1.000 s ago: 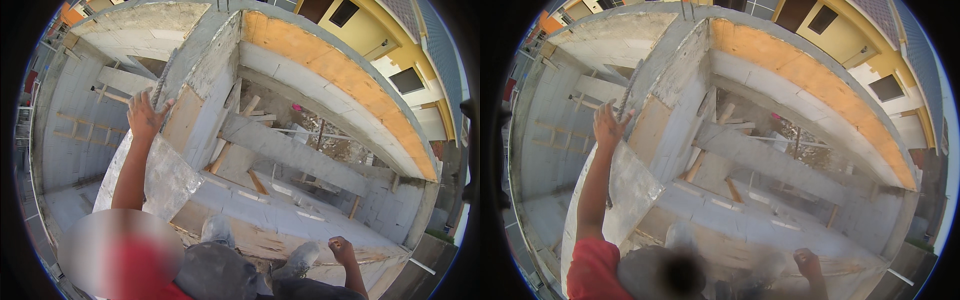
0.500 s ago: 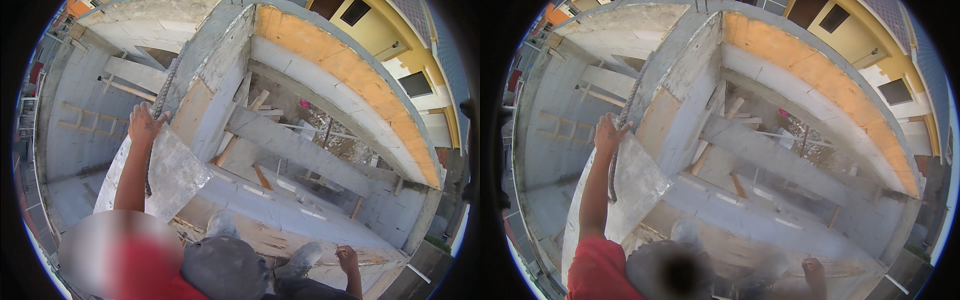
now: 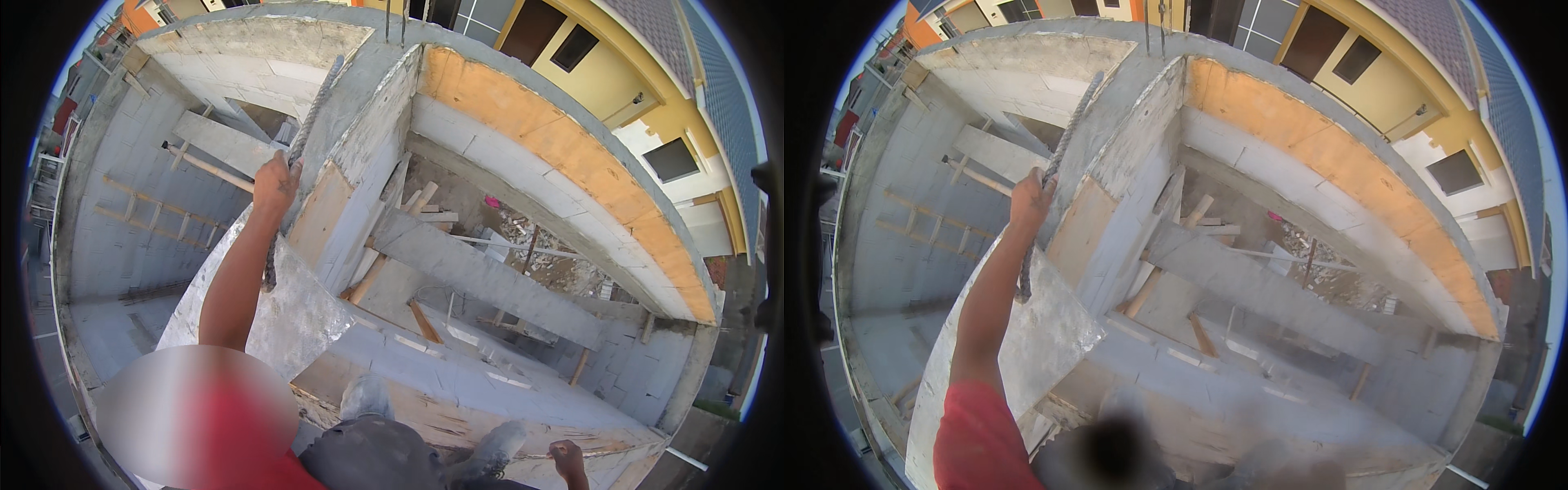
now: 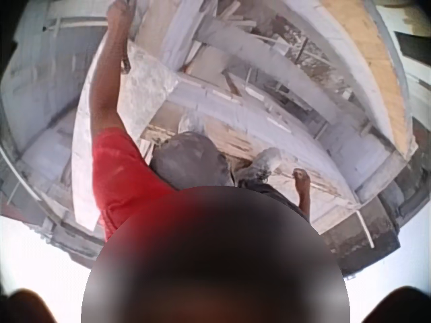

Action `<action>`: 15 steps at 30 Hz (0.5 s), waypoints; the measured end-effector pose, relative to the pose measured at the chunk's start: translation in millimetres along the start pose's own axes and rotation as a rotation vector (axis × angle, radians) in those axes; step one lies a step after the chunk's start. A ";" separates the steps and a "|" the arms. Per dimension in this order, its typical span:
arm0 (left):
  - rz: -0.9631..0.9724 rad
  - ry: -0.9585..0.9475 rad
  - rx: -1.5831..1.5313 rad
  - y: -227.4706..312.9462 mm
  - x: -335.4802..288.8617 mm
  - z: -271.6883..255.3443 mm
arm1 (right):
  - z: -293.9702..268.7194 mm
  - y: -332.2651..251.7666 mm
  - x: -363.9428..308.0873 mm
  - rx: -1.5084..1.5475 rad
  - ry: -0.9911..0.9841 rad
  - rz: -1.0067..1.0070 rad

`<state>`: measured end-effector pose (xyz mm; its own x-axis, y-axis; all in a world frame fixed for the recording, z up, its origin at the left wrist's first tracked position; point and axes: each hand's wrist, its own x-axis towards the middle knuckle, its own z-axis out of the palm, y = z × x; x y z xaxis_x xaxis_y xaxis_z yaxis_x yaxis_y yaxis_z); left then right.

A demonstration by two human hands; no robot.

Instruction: The person uses a rebar to pry and remove wooden formwork panels from a concrete ceiling at a construction site. The person repeatedly wedges the rebar under the panels and pulls them loose, then lifts and removes them from the structure.

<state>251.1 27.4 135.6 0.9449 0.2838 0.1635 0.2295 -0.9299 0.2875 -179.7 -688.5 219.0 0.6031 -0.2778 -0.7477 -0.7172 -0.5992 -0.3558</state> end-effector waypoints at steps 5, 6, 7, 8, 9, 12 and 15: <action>-0.028 -0.156 0.052 21.9 71.1 37.0 | 2.8 13.2 -8.4 0.006 -0.009 0.083; -0.059 -0.200 0.091 21.6 72.9 45.2 | 5.2 10.7 -7.1 0.008 -0.014 0.079; -0.120 -0.231 0.106 20.3 64.6 55.3 | 7.6 6.5 -4.7 -0.001 -0.012 0.033; -0.169 -0.232 0.131 19.2 49.3 66.6 | 9.9 1.0 -1.6 -0.008 -0.009 -0.008; -0.232 -0.306 0.157 17.0 42.3 73.9 | 12.5 -5.1 0.5 -0.016 -0.009 -0.042; -0.221 -0.277 0.063 10.9 31.1 82.2 | 16.2 -20.7 3.3 0.121 -0.013 0.125; -0.198 -0.272 0.129 13.9 32.0 76.6 | 15.1 -24.8 1.8 0.099 -0.041 0.159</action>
<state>302.4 5.6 72.5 0.9026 0.4049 -0.1459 0.4257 -0.8899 0.1638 -166.1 -662.8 217.9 0.4664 -0.3305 -0.8205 -0.8342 -0.4728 -0.2838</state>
